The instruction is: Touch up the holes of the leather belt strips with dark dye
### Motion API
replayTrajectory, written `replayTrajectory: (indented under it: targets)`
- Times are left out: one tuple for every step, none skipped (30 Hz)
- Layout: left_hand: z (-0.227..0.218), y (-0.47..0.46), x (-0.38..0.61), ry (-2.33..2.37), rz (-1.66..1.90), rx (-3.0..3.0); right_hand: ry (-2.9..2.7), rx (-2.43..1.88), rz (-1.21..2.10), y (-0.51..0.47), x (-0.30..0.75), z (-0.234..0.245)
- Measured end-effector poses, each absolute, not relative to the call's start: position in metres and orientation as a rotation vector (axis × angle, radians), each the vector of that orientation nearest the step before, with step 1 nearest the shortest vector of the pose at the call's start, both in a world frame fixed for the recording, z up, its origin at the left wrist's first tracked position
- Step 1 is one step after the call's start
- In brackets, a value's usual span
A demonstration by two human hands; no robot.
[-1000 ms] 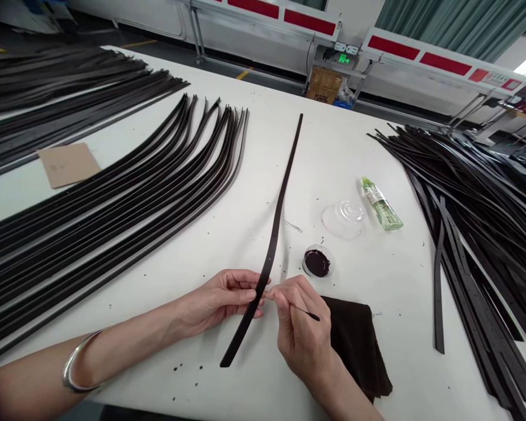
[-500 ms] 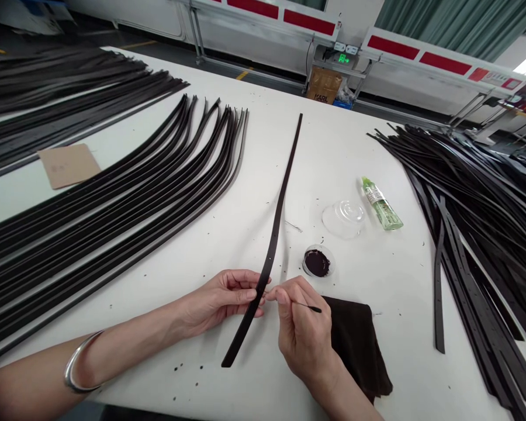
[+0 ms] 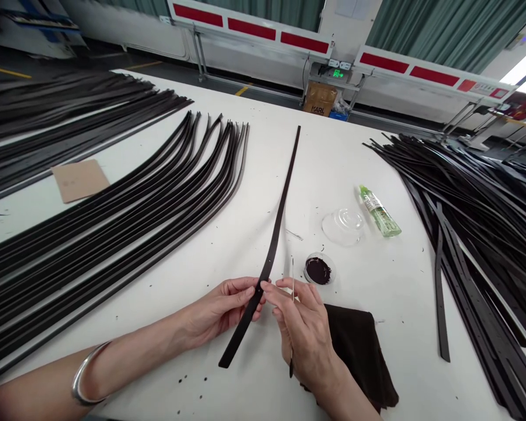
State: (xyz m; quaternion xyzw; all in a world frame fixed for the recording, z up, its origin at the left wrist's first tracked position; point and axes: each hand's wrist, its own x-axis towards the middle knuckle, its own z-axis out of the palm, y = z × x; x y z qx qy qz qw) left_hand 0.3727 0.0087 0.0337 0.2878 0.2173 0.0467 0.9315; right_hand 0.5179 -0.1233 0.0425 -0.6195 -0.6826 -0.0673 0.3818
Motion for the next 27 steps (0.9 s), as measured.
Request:
replayTrajectory:
  targets:
    - [0.034, 0.008, 0.373, 0.443, 0.095, 0.589, -1.753, -1.587, -0.173, -0.124, 0.518, 0.041]
    - [0.034, 0.008, 0.373, 0.441, 0.095, 0.589, -1.765, -1.592, -0.172, -0.124, 0.518, 0.04]
    - [0.034, 0.008, 0.373, 0.44, 0.098, 0.589, -1.775, -1.591, -0.173, -0.125, 0.518, 0.039]
    - [0.034, 0.008, 0.373, 0.438, 0.101, 0.588, -1.785, -1.585, -0.177, -0.125, 0.518, 0.039]
    - [0.034, 0.008, 0.373, 0.438, 0.105, 0.587, -1.792, -1.578, -0.182, -0.125, 0.518, 0.039]
    - [0.034, 0.008, 0.373, 0.438, 0.109, 0.586, -1.797, -1.57, -0.186, -0.125, 0.518, 0.039]
    - [0.033, 0.008, 0.373, 0.435, 0.11, 0.586, -1.798, -1.562, -0.191, -0.125, 0.519, 0.039]
    - [0.033, 0.008, 0.372, 0.431, 0.109, 0.586, -1.798, -1.551, -0.195, -0.125, 0.519, 0.04]
    - [0.032, 0.008, 0.372, 0.428, 0.106, 0.587, -1.799, -1.538, -0.199, -0.125, 0.519, 0.039]
    - [0.031, 0.009, 0.372, 0.425, 0.103, 0.589, -1.803, -1.527, -0.204, -0.124, 0.519, 0.039]
    - [0.03, 0.009, 0.372, 0.422, 0.099, 0.592, -1.808, -1.518, -0.204, -0.124, 0.519, 0.038]
    - [0.029, 0.009, 0.372, 0.42, 0.095, 0.596, -1.816, -1.513, -0.203, -0.123, 0.52, 0.037]
    - [0.028, 0.009, 0.372, 0.42, 0.092, 0.599, -1.821, -1.511, -0.202, -0.123, 0.52, 0.037]
    - [0.028, 0.01, 0.372, 0.423, 0.09, 0.599, -1.821, -1.513, -0.206, -0.123, 0.52, 0.038]
    - [0.028, 0.01, 0.372, 0.426, 0.09, 0.597, -1.813, -1.516, -0.212, -0.123, 0.52, 0.039]
    - [0.028, 0.009, 0.372, 0.432, 0.092, 0.593, -1.791, -1.517, -0.223, -0.125, 0.521, 0.041]
    - [0.028, 0.009, 0.372, 0.44, 0.095, 0.588, -1.755, -1.519, -0.241, -0.127, 0.522, 0.045]
    - [0.029, 0.009, 0.372, 0.449, 0.098, 0.582, -1.7, -1.535, -0.263, -0.132, 0.524, 0.049]
    - [0.03, 0.01, 0.372, 0.461, 0.098, 0.578, -1.63, -1.574, -0.285, -0.139, 0.526, 0.053]
    - [0.031, 0.01, 0.372, 0.473, 0.099, 0.577, -1.548, -1.637, -0.306, -0.147, 0.528, 0.055]
    - [0.032, 0.01, 0.371, 0.485, 0.098, 0.577, -1.459, -1.724, -0.336, -0.158, 0.53, 0.057]
    - [0.033, 0.01, 0.371, 0.494, 0.096, 0.579, -1.381, -1.831, -0.369, -0.17, 0.532, 0.055]
    - [0.034, 0.01, 0.371, 0.501, 0.095, 0.579, -1.315, -1.945, -0.408, -0.183, 0.534, 0.051]
    - [0.034, 0.01, 0.37, 0.505, 0.092, 0.579, -1.283, -2.054, -0.462, -0.196, 0.536, 0.045]
    - [0.035, 0.01, 0.37, 0.504, 0.088, 0.578, -1.298, -2.144, -0.503, -0.209, 0.538, 0.036]
    - [0.035, 0.01, 0.37, 0.502, 0.085, 0.574, -1.332, -2.202, -0.54, -0.219, 0.54, 0.027]
    - [0.035, 0.01, 0.37, 0.499, 0.082, 0.573, -1.405, -2.222, -0.551, -0.228, 0.542, 0.017]
